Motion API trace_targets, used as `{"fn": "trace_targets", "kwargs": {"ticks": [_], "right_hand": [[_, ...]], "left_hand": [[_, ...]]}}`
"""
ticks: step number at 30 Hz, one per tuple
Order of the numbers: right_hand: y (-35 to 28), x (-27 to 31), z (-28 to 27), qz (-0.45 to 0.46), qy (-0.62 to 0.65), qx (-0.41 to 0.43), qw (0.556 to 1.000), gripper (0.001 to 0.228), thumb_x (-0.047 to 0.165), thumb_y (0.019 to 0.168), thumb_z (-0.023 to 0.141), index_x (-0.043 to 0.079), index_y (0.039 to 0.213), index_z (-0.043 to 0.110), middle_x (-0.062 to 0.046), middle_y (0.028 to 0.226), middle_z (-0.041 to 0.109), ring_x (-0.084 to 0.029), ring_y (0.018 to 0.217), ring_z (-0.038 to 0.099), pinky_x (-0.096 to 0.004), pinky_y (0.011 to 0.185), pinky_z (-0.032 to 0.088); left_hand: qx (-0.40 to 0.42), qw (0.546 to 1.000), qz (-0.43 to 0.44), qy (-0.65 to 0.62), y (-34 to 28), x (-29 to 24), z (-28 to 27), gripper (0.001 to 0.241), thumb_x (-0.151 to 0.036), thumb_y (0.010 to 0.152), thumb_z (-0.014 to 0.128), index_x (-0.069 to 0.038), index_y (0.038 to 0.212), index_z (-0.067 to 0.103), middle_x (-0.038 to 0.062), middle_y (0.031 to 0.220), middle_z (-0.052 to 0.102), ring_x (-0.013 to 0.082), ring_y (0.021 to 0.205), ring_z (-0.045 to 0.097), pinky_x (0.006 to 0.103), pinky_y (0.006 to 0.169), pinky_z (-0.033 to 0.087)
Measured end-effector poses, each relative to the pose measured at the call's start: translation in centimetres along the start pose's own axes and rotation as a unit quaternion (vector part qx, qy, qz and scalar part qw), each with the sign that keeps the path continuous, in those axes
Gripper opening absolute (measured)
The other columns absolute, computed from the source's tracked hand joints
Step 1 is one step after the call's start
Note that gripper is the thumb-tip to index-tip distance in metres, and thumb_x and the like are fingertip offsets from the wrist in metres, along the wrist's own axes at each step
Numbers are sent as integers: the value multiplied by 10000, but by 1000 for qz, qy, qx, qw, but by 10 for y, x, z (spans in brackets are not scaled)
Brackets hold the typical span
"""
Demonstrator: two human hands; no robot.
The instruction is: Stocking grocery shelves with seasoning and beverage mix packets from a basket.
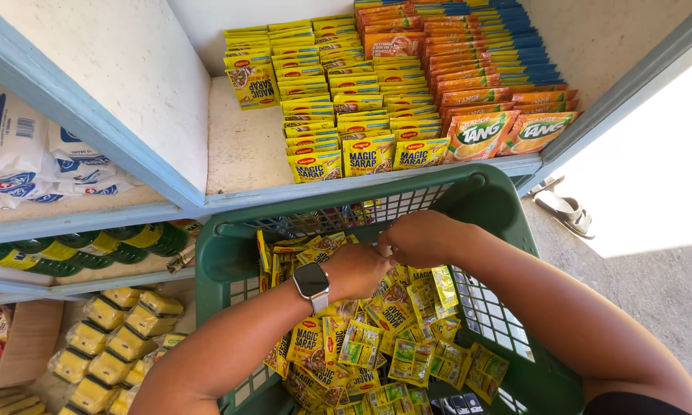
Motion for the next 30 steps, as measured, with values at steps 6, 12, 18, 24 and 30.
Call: {"fn": "trace_targets", "kwargs": {"ticks": [6,12,18,24,30], "right_hand": [[-8,4,-21,-51,65,-43,996,208,279,896,668,168,1060,732,-48,935,780,-267,913,734,-421,784,557],[-24,5,-55,-166,372,-56,912,365,285,884,765,41,1134,658,-39,1006,744,-145,949,718,-319,839,576],[-24,-16,-66,-103,438,-161,879,306,36,865,788,-13,1145,674,-57,967,745,-91,888,668,-271,772,545],[-21,-47,-79,-157,620,-275,718,300,-21,892,770,-1,1135,596,-33,1038,697,-117,939,696,-303,811,597],[-38,-2,-93,-158,516,-213,815,535,45,777,839,58,1251,591,-19,1100,718,-116,1036,695,-313,896,588]], "left_hand": [[105,993,-48,-33,-19,5,-61,273,-169,852,677,-70,1106,658,173,811,695,396,778,697,539,670,548],[23,954,-94,-285,-36,38,-131,213,-187,783,815,-73,944,735,92,845,767,247,776,743,391,700,564],[-137,854,-151,-478,-44,64,-162,176,-58,890,762,-14,1037,677,9,836,714,78,787,660,248,715,556],[-274,745,-106,-598,-51,61,-194,281,-54,898,735,-28,1146,606,-34,986,716,53,887,674,233,796,567],[-373,905,-108,-175,-82,28,-257,162,-118,924,780,-8,1040,754,89,922,744,94,810,708,269,713,536]]}}
Point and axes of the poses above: each hand's wrist, its own y-axis towards the middle knuckle, its own z-axis out of the palm, x = y × z, the point moved 10 cm from there along y, towards the middle knuckle
